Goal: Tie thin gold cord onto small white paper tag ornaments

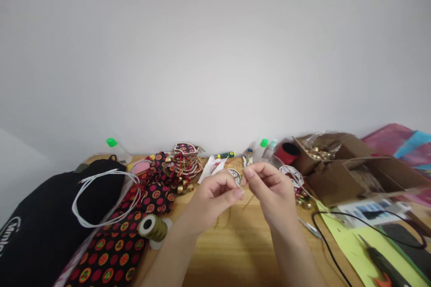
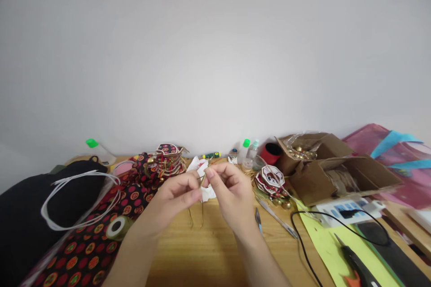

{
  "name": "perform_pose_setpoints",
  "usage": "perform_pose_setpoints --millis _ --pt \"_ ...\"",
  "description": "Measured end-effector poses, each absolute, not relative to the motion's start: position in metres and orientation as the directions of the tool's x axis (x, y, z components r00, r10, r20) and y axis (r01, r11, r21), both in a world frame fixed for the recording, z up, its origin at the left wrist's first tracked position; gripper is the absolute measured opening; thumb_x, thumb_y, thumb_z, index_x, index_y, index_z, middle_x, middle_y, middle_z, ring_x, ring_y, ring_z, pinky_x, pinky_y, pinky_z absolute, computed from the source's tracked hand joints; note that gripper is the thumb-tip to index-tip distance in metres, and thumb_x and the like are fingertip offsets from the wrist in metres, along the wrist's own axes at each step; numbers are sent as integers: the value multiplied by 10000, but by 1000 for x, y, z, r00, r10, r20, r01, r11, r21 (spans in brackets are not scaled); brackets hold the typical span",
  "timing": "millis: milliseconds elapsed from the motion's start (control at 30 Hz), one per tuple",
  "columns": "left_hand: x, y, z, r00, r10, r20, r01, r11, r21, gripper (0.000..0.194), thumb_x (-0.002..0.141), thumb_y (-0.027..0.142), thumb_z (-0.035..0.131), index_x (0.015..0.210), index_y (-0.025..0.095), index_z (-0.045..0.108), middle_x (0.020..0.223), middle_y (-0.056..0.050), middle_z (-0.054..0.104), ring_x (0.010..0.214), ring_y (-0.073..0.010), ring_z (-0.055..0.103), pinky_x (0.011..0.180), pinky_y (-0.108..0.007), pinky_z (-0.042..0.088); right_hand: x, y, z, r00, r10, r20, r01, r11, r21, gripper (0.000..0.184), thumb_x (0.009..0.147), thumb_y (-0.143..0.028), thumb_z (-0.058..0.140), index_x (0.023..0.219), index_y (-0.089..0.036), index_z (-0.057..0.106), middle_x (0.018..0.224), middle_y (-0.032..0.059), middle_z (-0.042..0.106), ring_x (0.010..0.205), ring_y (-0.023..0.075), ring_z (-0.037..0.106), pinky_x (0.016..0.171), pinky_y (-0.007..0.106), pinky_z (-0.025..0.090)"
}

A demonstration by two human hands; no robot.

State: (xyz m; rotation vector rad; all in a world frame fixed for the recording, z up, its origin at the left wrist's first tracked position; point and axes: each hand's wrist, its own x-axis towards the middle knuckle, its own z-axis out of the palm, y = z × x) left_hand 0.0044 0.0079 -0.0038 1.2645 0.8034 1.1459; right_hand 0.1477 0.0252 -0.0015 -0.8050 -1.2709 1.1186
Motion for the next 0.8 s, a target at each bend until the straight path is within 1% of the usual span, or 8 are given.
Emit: perform_pose_setpoints --millis 100,200,400,533,600,667,733,800 --pt "7 8 -5 274 948 164 -38 -159 986 256 780 292 669 596 163 547 644 26 435 609 -115 389 574 -256 304 147 26 -2 -66 950 305 -233 282 -931 175 850 -297 677 726 -174 659 558 -26 601 418 49 365 394 177 306" --pt "10 8 -8 244 951 188 104 -219 970 219 776 250 676 599 164 580 674 18 447 662 -133 431 625 -268 335 147 25 -1 -85 959 271 -275 239 -931 193 861 -311 670 732 -171 638 568 -23 606 403 39 334 367 165 249" --pt "7 7 -11 254 951 176 259 -242 935 153 782 196 685 646 170 619 820 -21 562 838 -188 543 774 -316 402 151 21 0 -223 942 252 -362 160 -918 225 863 -341 672 723 -178 605 560 -39 542 481 67 442 449 170 355" --pt "-2 -7 -2 386 913 135 434 -309 846 41 738 261 758 733 228 735 1078 -53 575 1051 -263 530 934 -398 367 153 20 -2 -161 946 282 -322 219 -921 211 872 -321 667 728 -179 605 559 -60 464 493 61 366 449 163 304" --pt "-3 -13 3 301 921 247 425 -362 830 122 777 284 725 673 222 710 1194 -49 551 1172 -289 476 1032 -431 286 152 20 -2 -156 945 286 -288 234 -929 197 878 -316 658 744 -180 613 571 -60 449 500 63 350 449 169 289" --pt "-3 -16 5 114 917 383 353 -397 847 212 854 273 634 655 198 640 1165 -48 558 1151 -254 494 1028 -405 300 151 19 -2 -171 942 290 -262 241 -935 191 883 -317 651 753 -180 617 575 -62 436 503 66 336 448 174 277" --pt "-1 -16 4 -31 887 461 253 -440 862 178 904 263 563 738 206 597 1077 -37 580 1084 -210 528 987 -358 349 148 16 0 -194 936 293 -251 242 -937 196 888 -316 641 750 -180 611 571 -65 422 500 68 319 445 178 265" --pt "3 -14 1 -80 882 465 176 -447 877 76 927 266 534 892 230 591 1006 -17 601 1018 -180 553 929 -313 391 145 14 1 -225 929 293 -250 236 -939 209 890 -314 635 735 -179 599 566 -68 412 498 69 303 444 181 258"
